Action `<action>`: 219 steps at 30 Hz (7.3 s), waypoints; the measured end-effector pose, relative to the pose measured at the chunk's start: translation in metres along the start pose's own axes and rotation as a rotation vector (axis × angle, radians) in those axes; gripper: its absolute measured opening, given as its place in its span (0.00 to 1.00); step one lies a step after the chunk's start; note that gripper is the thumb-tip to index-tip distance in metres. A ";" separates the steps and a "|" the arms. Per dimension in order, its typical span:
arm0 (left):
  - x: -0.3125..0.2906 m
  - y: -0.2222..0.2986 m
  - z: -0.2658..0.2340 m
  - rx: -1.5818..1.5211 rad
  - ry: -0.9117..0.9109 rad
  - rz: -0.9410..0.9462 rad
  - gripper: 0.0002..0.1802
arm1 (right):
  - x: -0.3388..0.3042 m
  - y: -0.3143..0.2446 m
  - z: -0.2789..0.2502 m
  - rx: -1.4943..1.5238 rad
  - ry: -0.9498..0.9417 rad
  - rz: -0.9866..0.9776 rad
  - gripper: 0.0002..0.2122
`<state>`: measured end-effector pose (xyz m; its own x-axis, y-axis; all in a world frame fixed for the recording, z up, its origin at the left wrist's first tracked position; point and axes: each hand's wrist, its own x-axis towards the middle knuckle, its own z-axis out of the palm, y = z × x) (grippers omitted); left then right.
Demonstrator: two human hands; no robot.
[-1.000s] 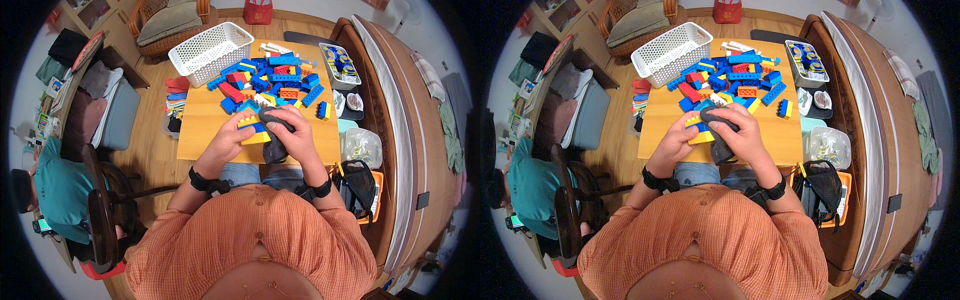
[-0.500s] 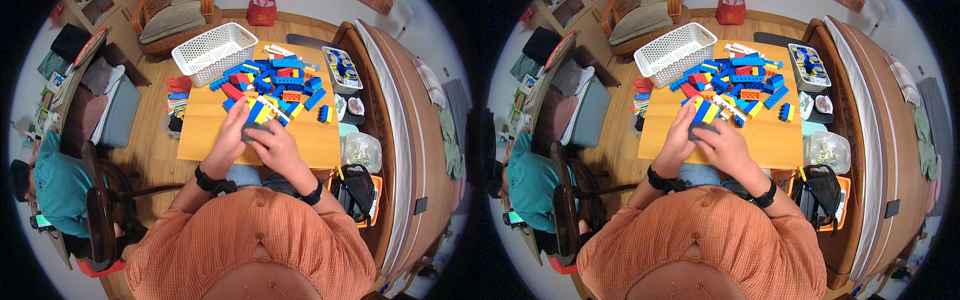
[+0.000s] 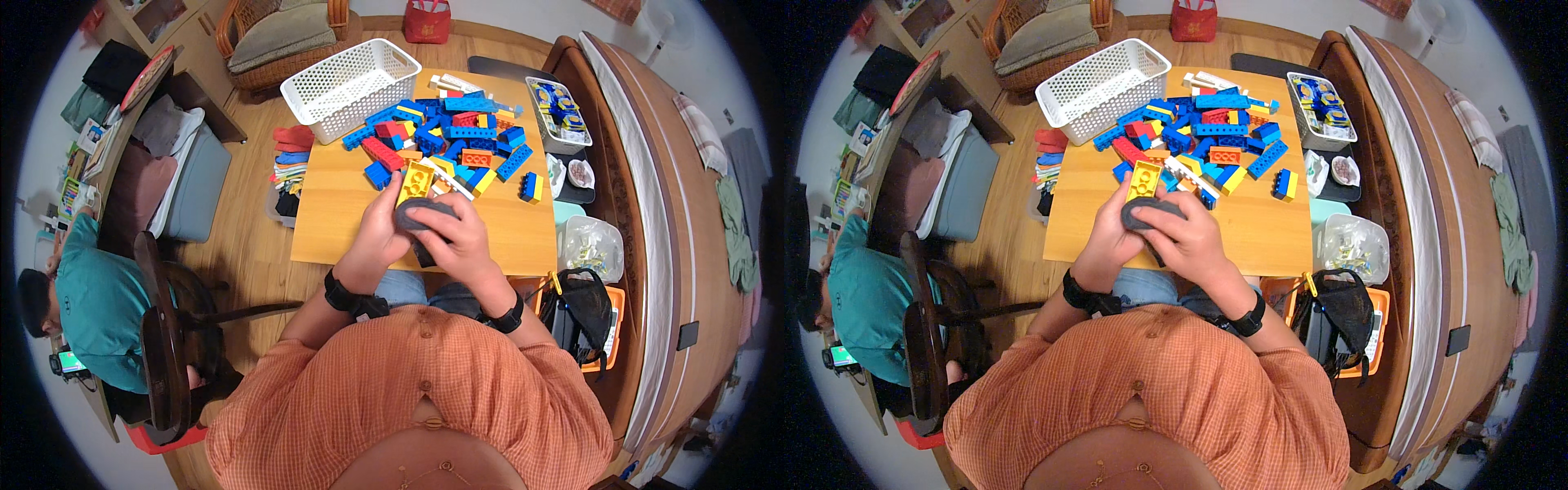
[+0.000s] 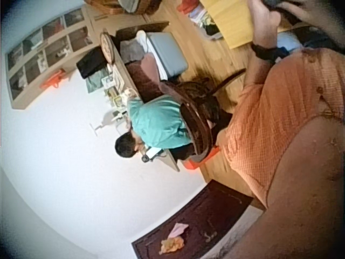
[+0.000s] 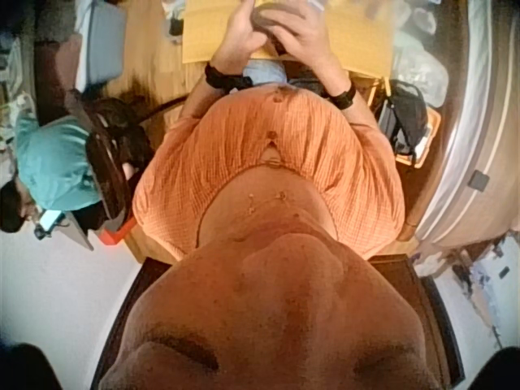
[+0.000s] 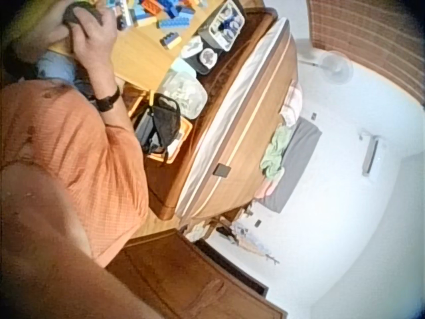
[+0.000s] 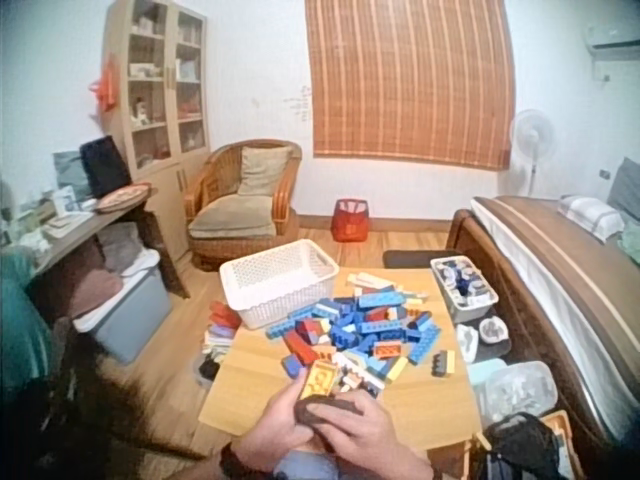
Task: The person constructs a model out of plastic interlocking toy blocks at a wooden table, taking blocks from a container and attaching them together by hand while wiping some pieces down with a small black cloth.
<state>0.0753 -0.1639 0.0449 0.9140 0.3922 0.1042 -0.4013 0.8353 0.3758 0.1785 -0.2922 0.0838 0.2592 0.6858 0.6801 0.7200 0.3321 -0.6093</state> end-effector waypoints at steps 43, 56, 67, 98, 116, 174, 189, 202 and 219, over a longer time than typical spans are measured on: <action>-0.014 -0.001 0.036 0.255 0.150 0.119 0.25 | 0.024 -0.004 -0.008 -0.175 0.015 0.055 0.12; -0.003 -0.005 0.035 -0.057 0.162 -0.063 0.28 | 0.004 -0.009 -0.015 -0.080 0.021 -0.074 0.14; -0.004 -0.007 0.023 -0.126 0.145 -0.046 0.25 | -0.005 -0.007 -0.035 -0.132 0.050 -0.087 0.15; -0.053 0.023 0.060 0.945 -0.018 0.088 0.54 | 0.030 -0.057 -0.057 0.016 -0.311 -0.021 0.10; -0.014 0.029 0.015 0.318 0.108 0.257 0.38 | 0.036 -0.002 -0.023 0.342 -0.119 0.300 0.11; 0.062 0.099 -0.032 1.509 0.017 0.194 0.23 | -0.015 0.075 -0.053 0.252 0.037 0.614 0.09; 0.019 0.024 0.009 0.431 0.165 0.200 0.25 | 0.023 0.023 0.016 0.099 -0.123 0.041 0.12; -0.008 0.023 0.015 0.775 0.023 -0.067 0.28 | 0.043 0.041 -0.038 0.566 -0.036 0.542 0.12; 0.023 0.020 -0.002 0.159 0.261 0.188 0.26 | 0.006 0.028 0.026 0.404 -0.138 0.279 0.11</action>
<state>0.0883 -0.1372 0.0536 0.7706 0.6357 -0.0462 -0.5275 0.6768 0.5135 0.1840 -0.2620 0.0603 0.2987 0.8543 0.4255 0.3226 0.3292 -0.8875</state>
